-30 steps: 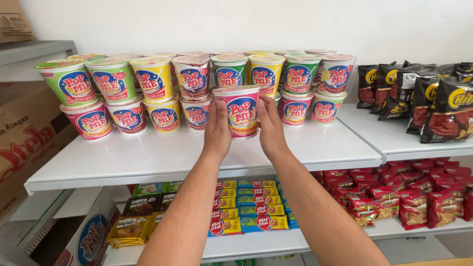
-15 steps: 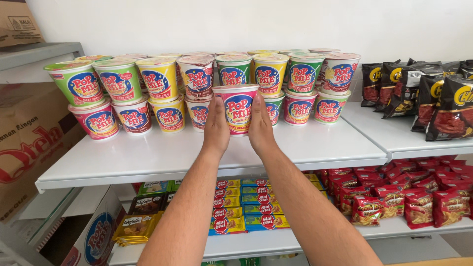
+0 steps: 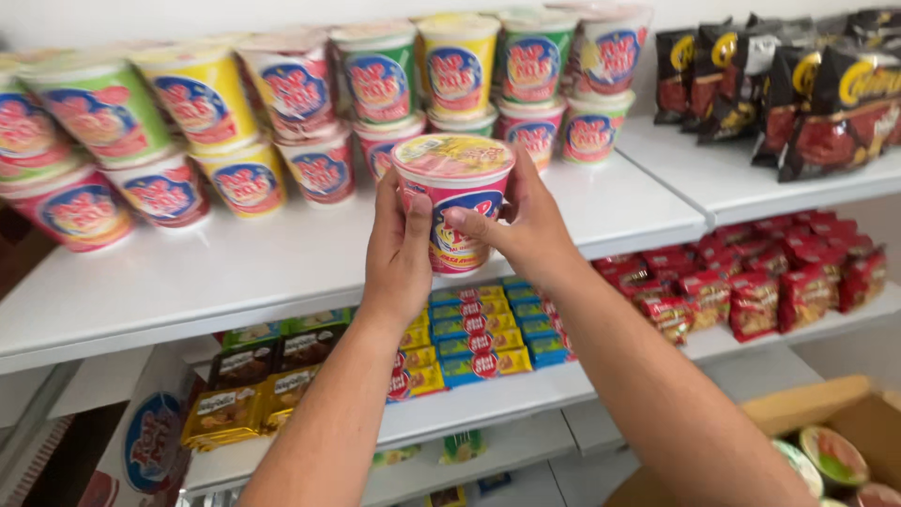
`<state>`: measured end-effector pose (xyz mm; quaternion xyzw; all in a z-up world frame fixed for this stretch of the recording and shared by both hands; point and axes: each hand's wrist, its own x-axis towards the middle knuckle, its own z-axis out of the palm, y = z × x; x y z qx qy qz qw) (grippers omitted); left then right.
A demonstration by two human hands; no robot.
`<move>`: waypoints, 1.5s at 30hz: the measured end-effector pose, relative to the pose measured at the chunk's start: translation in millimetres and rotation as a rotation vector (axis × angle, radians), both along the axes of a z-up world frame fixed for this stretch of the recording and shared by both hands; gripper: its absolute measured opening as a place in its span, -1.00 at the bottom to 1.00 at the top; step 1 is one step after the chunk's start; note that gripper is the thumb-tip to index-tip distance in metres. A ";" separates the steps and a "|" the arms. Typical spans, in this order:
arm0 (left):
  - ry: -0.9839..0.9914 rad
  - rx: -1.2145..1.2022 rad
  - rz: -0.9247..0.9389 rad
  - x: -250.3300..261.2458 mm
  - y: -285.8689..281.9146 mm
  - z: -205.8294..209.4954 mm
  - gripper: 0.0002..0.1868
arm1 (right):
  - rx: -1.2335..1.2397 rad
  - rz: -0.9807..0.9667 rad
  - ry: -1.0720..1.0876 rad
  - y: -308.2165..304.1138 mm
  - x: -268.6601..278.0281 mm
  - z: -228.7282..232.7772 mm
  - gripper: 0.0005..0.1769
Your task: The person picks up noodle cups from a shelf and places them into a cardboard box on the floor.
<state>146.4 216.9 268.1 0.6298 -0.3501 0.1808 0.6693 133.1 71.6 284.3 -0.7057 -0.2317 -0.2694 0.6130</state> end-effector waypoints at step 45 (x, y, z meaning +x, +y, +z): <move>-0.381 0.922 -0.876 -158.9 -243.7 -286.1 -0.89 | -0.003 -0.873 0.993 -240.2 -346.7 -461.9 -0.10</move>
